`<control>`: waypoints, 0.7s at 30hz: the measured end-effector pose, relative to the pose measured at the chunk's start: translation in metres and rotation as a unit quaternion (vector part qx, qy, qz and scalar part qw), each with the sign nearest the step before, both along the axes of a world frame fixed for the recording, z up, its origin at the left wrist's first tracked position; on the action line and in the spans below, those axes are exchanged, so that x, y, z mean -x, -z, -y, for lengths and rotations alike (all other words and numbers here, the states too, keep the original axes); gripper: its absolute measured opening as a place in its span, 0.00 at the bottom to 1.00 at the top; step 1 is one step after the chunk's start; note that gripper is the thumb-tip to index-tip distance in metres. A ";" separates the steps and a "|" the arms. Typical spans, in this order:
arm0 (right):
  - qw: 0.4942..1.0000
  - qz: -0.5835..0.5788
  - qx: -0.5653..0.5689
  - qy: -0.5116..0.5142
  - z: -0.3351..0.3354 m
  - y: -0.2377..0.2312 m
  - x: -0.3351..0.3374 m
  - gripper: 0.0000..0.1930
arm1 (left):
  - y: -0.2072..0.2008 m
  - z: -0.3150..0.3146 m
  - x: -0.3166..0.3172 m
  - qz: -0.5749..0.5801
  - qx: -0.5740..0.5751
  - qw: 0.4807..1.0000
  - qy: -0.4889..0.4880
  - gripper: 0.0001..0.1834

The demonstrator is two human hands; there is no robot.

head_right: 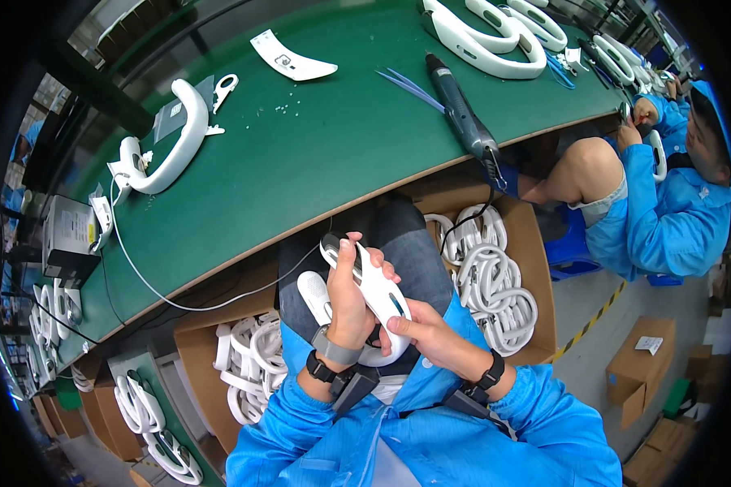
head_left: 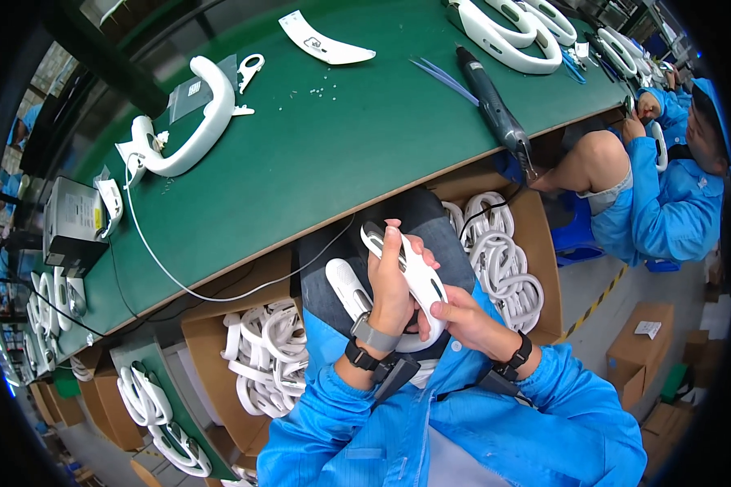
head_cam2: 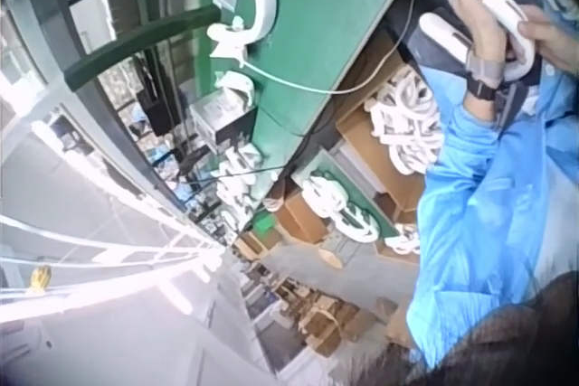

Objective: Assemble components into a white curved electronic device housing.

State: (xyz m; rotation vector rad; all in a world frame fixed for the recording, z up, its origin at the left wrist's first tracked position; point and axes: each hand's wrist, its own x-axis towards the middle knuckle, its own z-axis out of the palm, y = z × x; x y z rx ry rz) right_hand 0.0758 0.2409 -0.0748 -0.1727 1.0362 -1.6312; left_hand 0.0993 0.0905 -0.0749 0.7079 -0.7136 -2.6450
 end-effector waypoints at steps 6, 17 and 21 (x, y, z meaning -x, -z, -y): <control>0.998 -0.028 0.050 0.001 0.003 -0.015 -0.006 0.24 | -0.035 0.010 -0.025 -0.007 0.029 0.995 0.095 0.24; 0.790 -0.523 -0.214 -0.237 0.040 -0.008 -0.011 0.24 | 0.047 0.046 -0.067 -0.023 -0.025 0.997 0.064 0.35; 0.838 -0.490 -0.128 -0.203 0.048 0.018 -0.015 0.24 | 0.056 0.059 -0.067 -0.100 -0.036 0.988 0.112 0.37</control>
